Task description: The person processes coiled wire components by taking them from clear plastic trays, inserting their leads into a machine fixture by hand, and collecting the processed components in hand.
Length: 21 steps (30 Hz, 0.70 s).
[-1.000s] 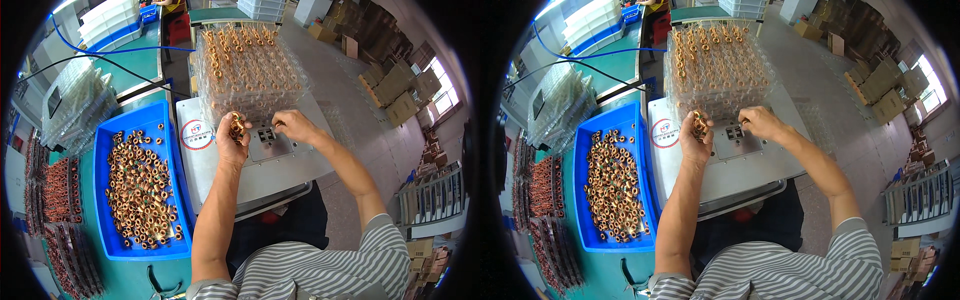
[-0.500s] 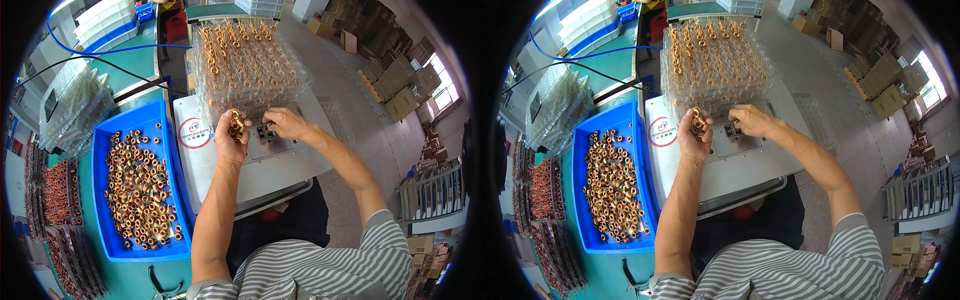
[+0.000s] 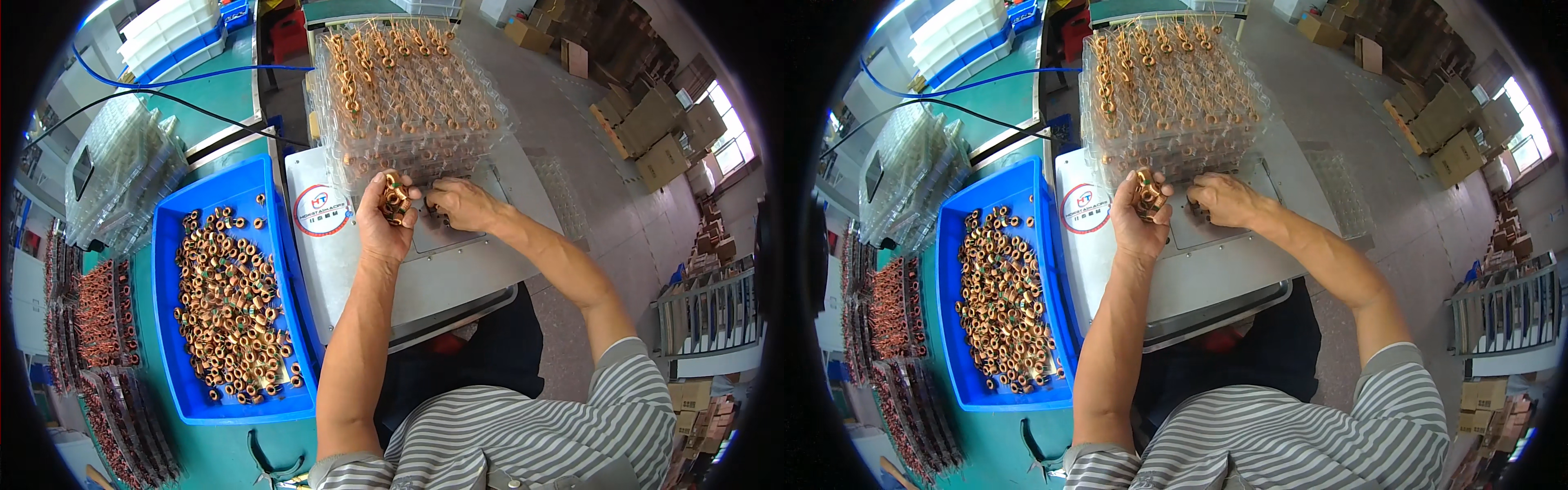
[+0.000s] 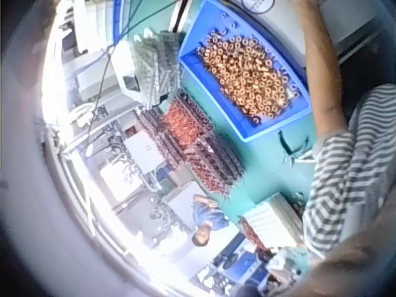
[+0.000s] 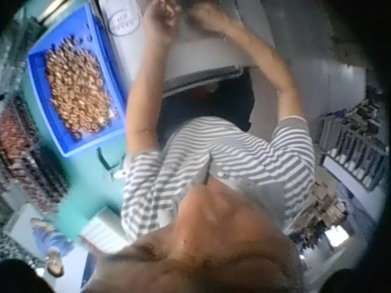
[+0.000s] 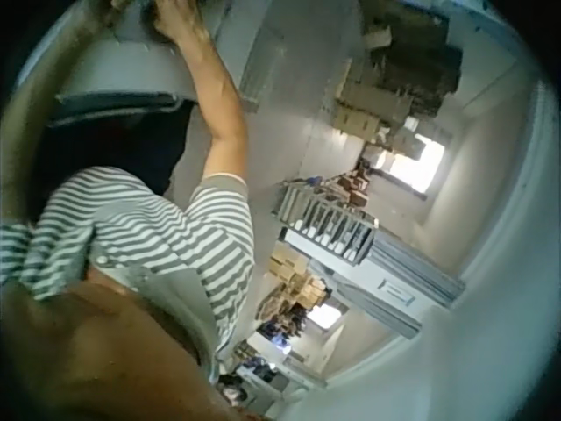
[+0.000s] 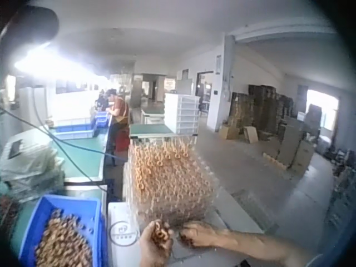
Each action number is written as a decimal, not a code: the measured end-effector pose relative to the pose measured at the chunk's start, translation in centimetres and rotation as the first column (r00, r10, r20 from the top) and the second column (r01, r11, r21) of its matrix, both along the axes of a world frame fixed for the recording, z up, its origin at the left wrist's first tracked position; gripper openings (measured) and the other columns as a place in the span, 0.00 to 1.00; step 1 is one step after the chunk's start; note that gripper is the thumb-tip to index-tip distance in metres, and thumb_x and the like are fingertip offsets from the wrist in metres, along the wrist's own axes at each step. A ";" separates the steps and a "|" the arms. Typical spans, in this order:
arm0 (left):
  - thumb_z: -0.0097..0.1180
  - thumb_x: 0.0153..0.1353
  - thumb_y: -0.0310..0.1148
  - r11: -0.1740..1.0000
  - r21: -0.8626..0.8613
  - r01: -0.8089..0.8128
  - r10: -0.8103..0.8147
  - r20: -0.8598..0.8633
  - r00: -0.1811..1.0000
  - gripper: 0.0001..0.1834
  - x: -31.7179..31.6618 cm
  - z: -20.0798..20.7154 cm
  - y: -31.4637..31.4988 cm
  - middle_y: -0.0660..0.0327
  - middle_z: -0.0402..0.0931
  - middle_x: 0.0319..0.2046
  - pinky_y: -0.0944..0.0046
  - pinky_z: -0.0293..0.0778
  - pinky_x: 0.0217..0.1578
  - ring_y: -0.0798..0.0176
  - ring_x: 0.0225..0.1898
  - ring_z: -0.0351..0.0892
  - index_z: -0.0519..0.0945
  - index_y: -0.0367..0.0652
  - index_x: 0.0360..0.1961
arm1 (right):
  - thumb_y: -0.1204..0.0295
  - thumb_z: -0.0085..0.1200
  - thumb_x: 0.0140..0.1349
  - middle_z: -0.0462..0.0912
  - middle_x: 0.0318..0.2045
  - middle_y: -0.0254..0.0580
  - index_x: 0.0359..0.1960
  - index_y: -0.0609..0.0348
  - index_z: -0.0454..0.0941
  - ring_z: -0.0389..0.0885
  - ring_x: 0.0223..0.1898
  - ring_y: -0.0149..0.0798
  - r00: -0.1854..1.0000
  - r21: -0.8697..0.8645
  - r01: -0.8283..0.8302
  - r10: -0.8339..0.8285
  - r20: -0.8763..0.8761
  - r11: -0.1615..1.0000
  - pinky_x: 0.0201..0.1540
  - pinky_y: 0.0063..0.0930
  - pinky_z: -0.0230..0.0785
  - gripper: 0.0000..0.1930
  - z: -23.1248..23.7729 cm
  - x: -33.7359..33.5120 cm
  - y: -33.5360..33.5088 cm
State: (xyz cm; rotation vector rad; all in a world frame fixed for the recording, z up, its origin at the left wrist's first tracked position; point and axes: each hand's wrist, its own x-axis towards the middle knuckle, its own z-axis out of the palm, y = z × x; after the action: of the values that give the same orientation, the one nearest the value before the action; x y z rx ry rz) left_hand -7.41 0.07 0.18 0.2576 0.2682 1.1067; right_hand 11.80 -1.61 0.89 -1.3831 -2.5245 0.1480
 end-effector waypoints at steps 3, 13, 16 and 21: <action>0.50 0.66 0.41 1.000 0.008 0.022 -0.022 0.028 0.999 0.13 0.0 0.1 0.0 0.58 0.79 0.34 0.72 0.65 0.14 0.61 0.31 0.80 0.76 0.43 0.40 | 0.84 0.56 0.45 0.77 0.29 0.46 0.29 0.62 0.76 0.78 0.37 0.51 1.000 0.018 -0.005 0.005 -0.003 1.000 0.39 0.42 0.73 0.08 0.2 0.1 -0.1; 0.50 0.67 0.41 0.998 -0.007 0.067 -0.068 -0.024 0.997 0.11 0.4 0.4 -0.4 0.60 0.78 0.32 0.76 0.67 0.12 0.64 0.30 0.80 0.75 0.44 0.39 | 0.83 0.56 0.46 0.77 0.29 0.45 0.28 0.61 0.76 0.79 0.36 0.51 1.000 0.098 -0.021 0.021 0.001 0.995 0.39 0.41 0.74 0.07 0.3 0.3 -1.1; 0.52 0.66 0.41 0.995 -0.037 0.091 -0.094 -0.080 0.992 0.11 0.3 0.4 -0.4 0.61 0.78 0.32 0.77 0.66 0.12 0.67 0.29 0.79 0.75 0.44 0.39 | 0.82 0.56 0.47 0.77 0.30 0.45 0.29 0.61 0.75 0.79 0.37 0.50 1.000 0.148 -0.004 0.003 0.002 0.989 0.39 0.40 0.74 0.07 0.4 0.1 -1.5; 0.52 0.67 0.43 0.990 -0.011 0.138 -0.138 -0.191 0.972 0.12 0.7 0.3 0.0 0.63 0.78 0.31 0.76 0.65 0.14 0.68 0.29 0.79 0.76 0.45 0.38 | 0.80 0.58 0.54 0.79 0.31 0.44 0.32 0.61 0.76 0.80 0.32 0.48 0.909 0.227 0.244 -0.141 -0.392 0.943 0.35 0.36 0.75 0.05 4.1 -0.9 -2.1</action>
State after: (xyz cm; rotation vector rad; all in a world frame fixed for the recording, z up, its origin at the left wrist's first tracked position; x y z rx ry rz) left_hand -6.75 0.06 0.50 0.3808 0.4145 0.9454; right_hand 10.95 -3.72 4.96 -1.3395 -2.0000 0.0199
